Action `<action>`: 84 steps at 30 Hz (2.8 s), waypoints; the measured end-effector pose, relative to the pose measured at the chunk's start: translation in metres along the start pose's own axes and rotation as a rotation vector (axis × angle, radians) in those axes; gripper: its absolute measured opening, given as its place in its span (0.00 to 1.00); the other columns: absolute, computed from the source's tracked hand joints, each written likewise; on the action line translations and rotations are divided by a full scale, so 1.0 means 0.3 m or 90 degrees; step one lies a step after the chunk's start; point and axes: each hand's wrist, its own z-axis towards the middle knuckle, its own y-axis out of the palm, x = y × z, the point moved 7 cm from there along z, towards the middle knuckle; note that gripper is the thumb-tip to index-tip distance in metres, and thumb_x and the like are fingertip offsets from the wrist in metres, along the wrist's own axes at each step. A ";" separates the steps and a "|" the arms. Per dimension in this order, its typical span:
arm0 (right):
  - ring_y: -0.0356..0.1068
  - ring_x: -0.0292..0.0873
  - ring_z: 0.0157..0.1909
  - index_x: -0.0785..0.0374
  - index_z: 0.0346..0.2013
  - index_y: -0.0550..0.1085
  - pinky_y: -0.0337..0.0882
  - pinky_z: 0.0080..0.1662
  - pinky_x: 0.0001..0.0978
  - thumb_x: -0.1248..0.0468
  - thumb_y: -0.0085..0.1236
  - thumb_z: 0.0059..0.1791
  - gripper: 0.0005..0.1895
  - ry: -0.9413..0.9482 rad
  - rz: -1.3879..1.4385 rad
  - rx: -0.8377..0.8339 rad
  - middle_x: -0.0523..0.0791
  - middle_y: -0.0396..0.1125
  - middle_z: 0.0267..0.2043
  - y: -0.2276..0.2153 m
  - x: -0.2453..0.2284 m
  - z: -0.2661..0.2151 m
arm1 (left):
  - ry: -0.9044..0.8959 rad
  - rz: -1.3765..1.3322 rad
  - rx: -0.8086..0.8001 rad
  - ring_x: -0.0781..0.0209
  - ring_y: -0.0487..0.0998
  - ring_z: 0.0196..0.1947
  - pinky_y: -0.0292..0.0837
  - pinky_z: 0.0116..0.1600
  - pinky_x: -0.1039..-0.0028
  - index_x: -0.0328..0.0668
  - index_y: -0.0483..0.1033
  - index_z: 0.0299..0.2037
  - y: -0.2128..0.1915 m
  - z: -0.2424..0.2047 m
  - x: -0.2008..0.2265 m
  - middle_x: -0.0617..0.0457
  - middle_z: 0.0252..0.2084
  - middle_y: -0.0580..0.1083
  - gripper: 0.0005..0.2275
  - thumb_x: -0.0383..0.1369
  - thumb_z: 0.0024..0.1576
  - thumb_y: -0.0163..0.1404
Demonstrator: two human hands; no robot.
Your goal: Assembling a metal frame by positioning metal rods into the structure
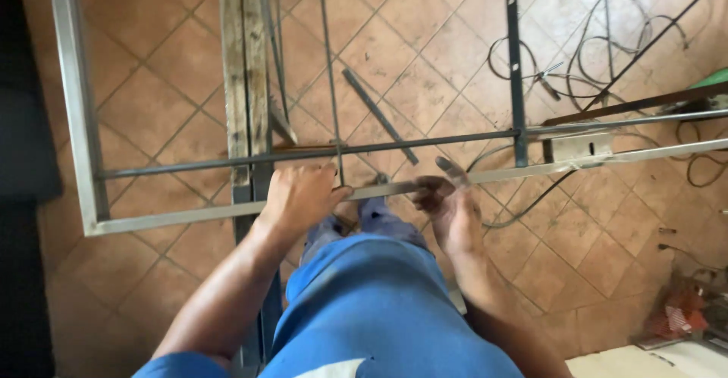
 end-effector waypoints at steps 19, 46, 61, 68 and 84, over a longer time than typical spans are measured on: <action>0.77 0.55 0.33 0.71 0.49 0.75 0.78 0.41 0.43 0.62 0.46 0.59 0.15 -0.059 -0.101 0.214 0.61 0.74 0.34 -1.075 -0.156 -0.311 | 0.354 -0.014 -0.155 0.48 0.83 0.47 0.78 0.47 0.57 0.57 0.79 0.50 0.507 0.010 1.274 0.53 0.43 0.82 0.16 0.51 0.58 0.50; 0.76 0.47 0.34 0.66 0.36 0.79 0.75 0.43 0.43 0.61 0.57 0.52 0.10 -0.182 -0.511 -0.124 0.53 0.74 0.28 -0.988 -0.557 0.090 | -0.007 -0.170 0.246 0.51 0.84 0.34 0.76 0.39 0.63 0.57 0.77 0.32 0.270 0.457 1.015 0.54 0.27 0.79 0.14 0.54 0.58 0.49; 0.78 0.57 0.46 0.61 0.71 0.57 0.79 0.48 0.51 0.49 0.51 0.58 0.33 0.202 -0.307 -0.223 0.59 0.71 0.55 -0.545 -0.160 0.987 | -0.038 -0.313 -0.112 0.50 0.79 0.57 0.75 0.58 0.56 0.62 0.80 0.53 0.450 0.614 0.858 0.56 0.49 0.82 0.23 0.59 0.54 0.49; 0.56 0.38 0.15 0.62 0.52 0.64 0.59 0.16 0.25 0.54 0.46 0.57 0.16 0.185 -0.232 -0.111 0.46 0.58 0.24 -0.444 -0.080 0.995 | -0.062 -0.358 -0.163 0.48 0.78 0.58 0.74 0.60 0.54 0.54 0.79 0.53 0.457 0.618 0.896 0.53 0.49 0.82 0.25 0.57 0.50 0.53; 0.53 0.36 0.14 0.56 0.54 0.63 0.55 0.15 0.25 0.56 0.45 0.55 0.14 0.222 -0.194 -0.107 0.40 0.49 0.20 -0.496 -0.084 1.012 | -0.133 -0.279 -0.160 0.44 0.77 0.59 0.74 0.61 0.52 0.57 0.77 0.57 0.275 0.522 1.008 0.48 0.52 0.80 0.25 0.58 0.54 0.51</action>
